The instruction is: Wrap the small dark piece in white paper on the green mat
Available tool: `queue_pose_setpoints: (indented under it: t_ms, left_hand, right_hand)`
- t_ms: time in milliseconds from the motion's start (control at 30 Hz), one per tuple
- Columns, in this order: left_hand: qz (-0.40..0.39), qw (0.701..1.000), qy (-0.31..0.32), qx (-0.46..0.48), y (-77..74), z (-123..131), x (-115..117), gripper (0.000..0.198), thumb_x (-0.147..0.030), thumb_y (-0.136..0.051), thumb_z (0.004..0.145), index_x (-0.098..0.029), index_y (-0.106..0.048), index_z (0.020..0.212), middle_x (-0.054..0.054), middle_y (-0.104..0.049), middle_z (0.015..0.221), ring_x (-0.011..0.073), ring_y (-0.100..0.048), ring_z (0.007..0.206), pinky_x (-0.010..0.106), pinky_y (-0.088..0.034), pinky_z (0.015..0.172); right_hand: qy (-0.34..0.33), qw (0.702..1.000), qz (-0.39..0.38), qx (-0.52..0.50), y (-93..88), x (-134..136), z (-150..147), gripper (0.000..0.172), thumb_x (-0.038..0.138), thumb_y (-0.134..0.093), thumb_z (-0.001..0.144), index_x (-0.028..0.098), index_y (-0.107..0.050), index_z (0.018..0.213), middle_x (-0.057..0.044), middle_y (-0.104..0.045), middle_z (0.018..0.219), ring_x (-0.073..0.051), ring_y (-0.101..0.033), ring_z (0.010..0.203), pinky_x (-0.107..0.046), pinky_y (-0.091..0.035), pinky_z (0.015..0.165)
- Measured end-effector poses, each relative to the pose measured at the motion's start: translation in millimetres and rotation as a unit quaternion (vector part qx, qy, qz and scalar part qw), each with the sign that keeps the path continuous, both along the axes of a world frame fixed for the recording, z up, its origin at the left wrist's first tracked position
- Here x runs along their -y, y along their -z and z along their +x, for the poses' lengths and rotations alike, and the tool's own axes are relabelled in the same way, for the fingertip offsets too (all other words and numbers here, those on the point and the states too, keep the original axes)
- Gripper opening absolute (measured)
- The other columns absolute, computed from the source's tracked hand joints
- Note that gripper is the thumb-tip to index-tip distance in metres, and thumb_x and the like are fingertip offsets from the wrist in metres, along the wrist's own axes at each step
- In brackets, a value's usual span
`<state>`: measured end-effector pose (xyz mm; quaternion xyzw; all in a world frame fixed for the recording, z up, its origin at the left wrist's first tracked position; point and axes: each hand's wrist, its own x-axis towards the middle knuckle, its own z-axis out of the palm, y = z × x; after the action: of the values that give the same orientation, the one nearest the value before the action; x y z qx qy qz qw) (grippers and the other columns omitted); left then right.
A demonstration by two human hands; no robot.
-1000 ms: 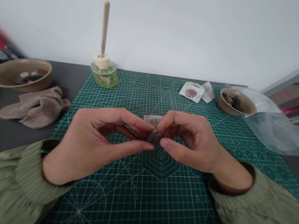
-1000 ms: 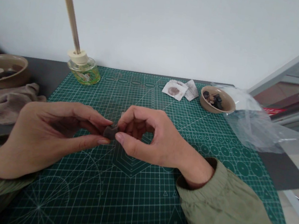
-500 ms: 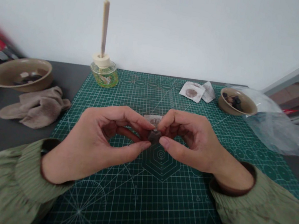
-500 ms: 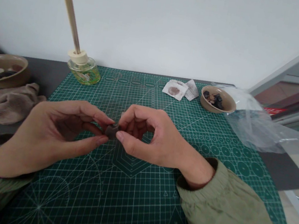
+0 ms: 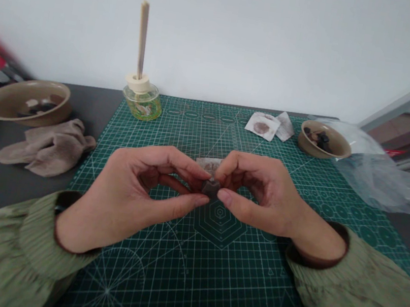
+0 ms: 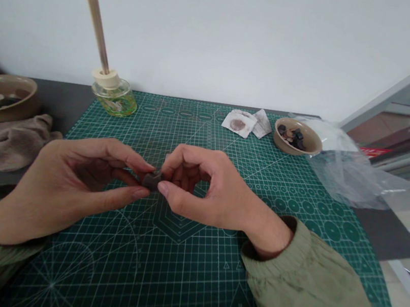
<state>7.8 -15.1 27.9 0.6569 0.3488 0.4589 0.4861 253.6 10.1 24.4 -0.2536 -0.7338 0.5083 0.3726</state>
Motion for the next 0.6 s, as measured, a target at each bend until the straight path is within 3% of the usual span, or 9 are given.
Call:
queue_pose_setpoints:
  t_ms: [300,500,600]
  left_hand:
    - [-0.001,1.000,-0.003,-0.004,-0.5,0.4,-0.5,0.030,-0.006,-0.097,0.084,-0.028,-0.091,0.104,-0.008,-0.093,0.098,0.0091,-0.088,0.085,0.010,-0.071,0.083]
    - [-0.030,0.999,-0.015,-0.001,-1.4,-0.1,-3.6,0.024,-0.009,-0.096,0.086,-0.026,-0.090,0.102,-0.006,-0.093,0.098,0.0091,-0.088,0.086,0.010,-0.070,0.083]
    - [-0.067,0.998,-0.012,-0.005,0.8,-0.5,-7.4,0.019,-0.015,-0.097,0.088,-0.024,-0.088,0.101,-0.003,-0.093,0.096,0.0133,-0.090,0.088,0.014,-0.072,0.082]
  right_hand:
    - [0.003,1.000,0.001,0.001,0.1,-0.9,1.2,0.010,0.013,-0.083,0.093,0.018,-0.074,0.095,0.002,-0.072,0.078,-0.011,-0.068,0.065,-0.021,-0.056,0.058]
    - [0.016,0.999,-0.038,-0.034,4.7,-2.7,0.8,0.034,0.006,-0.097,0.086,0.020,-0.077,0.110,0.005,-0.076,0.083,-0.010,-0.074,0.066,-0.019,-0.061,0.061]
    - [0.028,0.998,-0.023,-0.054,7.7,-4.2,-0.7,0.030,0.011,-0.099,0.090,0.020,-0.082,0.113,0.004,-0.078,0.088,-0.009,-0.073,0.063,-0.019,-0.062,0.059]
